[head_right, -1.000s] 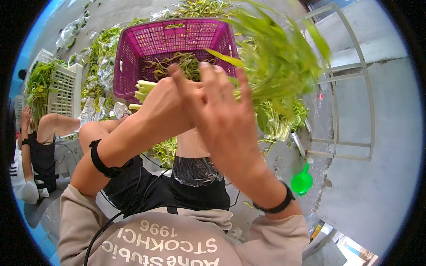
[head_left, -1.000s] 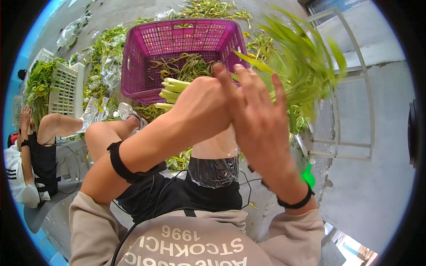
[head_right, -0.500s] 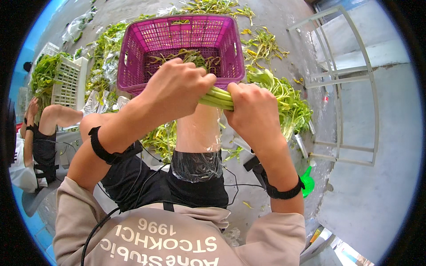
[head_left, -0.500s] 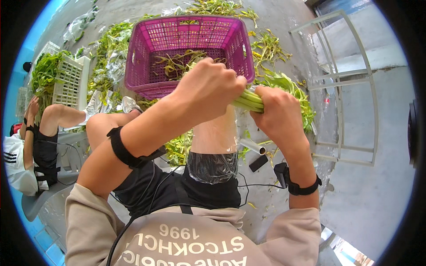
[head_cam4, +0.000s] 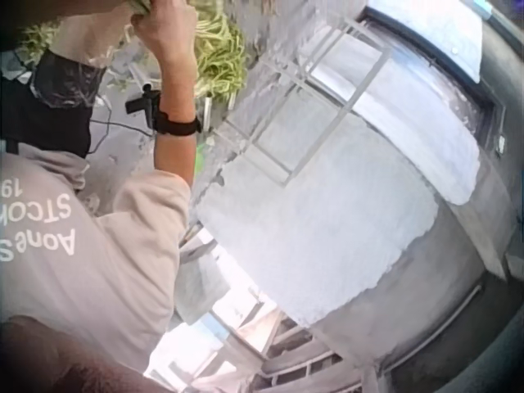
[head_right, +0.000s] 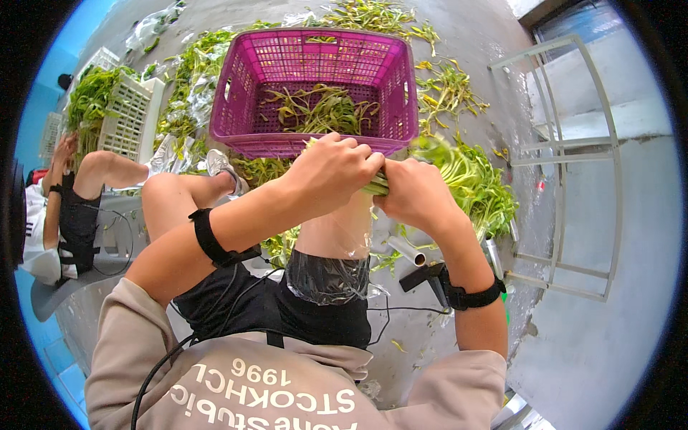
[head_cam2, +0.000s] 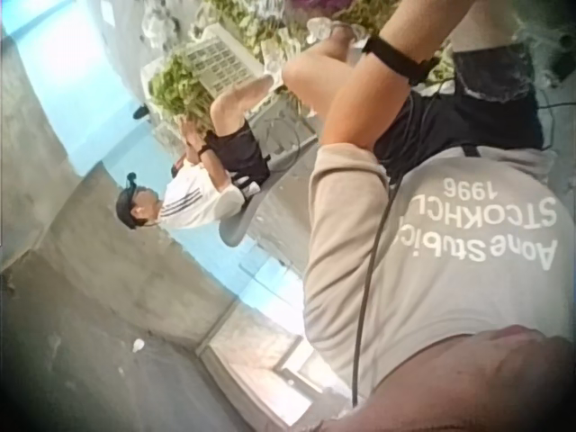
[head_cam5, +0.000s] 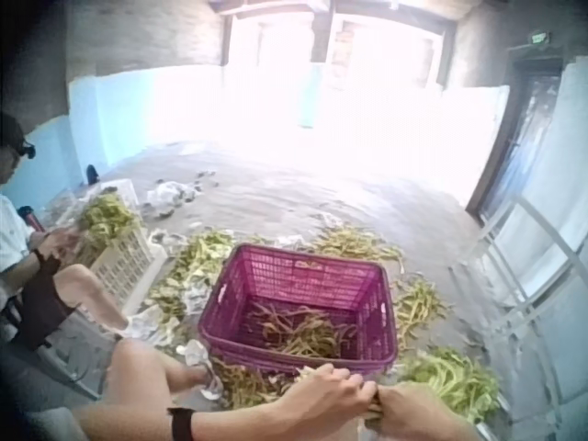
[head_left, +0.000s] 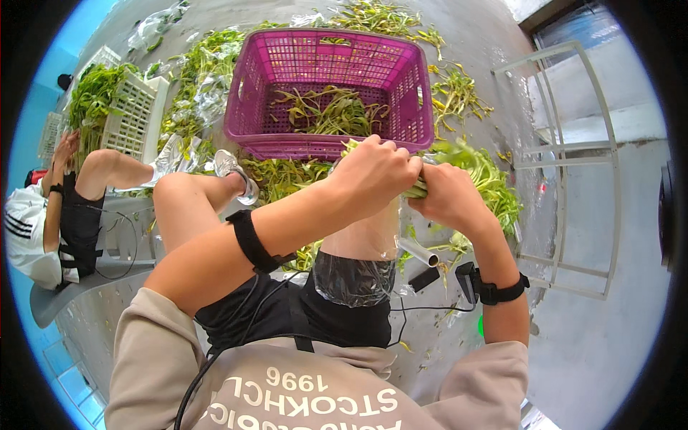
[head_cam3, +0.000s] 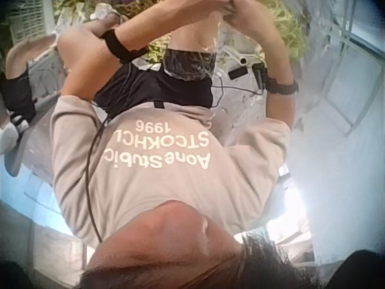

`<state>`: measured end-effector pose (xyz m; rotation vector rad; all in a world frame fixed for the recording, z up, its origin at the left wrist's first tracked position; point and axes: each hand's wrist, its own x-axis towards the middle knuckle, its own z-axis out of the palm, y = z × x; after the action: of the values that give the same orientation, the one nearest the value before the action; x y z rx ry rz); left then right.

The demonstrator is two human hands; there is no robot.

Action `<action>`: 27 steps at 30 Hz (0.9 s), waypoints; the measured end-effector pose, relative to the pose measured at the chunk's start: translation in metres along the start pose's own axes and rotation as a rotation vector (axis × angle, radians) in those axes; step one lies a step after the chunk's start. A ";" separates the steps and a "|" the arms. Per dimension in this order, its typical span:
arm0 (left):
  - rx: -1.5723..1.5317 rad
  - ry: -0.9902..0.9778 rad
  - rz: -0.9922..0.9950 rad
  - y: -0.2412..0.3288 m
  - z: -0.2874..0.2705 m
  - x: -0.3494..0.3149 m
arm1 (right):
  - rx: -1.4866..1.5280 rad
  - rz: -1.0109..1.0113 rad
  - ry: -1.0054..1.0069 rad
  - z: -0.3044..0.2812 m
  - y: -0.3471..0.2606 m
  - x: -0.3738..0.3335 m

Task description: The person sorts through a pile of water spinach, gathers a bundle, and wraps it with plastic film using their leg for support before tearing the film.

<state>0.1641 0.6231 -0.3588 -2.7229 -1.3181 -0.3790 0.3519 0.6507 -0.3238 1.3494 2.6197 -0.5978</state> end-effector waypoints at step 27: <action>-0.994 -0.338 -0.591 -0.108 0.048 -0.043 | -0.336 -0.255 0.172 0.043 0.022 0.011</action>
<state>0.0632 0.6670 -0.4191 -3.1069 -2.6191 -0.8301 0.3604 0.6529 -0.3721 1.0164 2.8860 -0.0578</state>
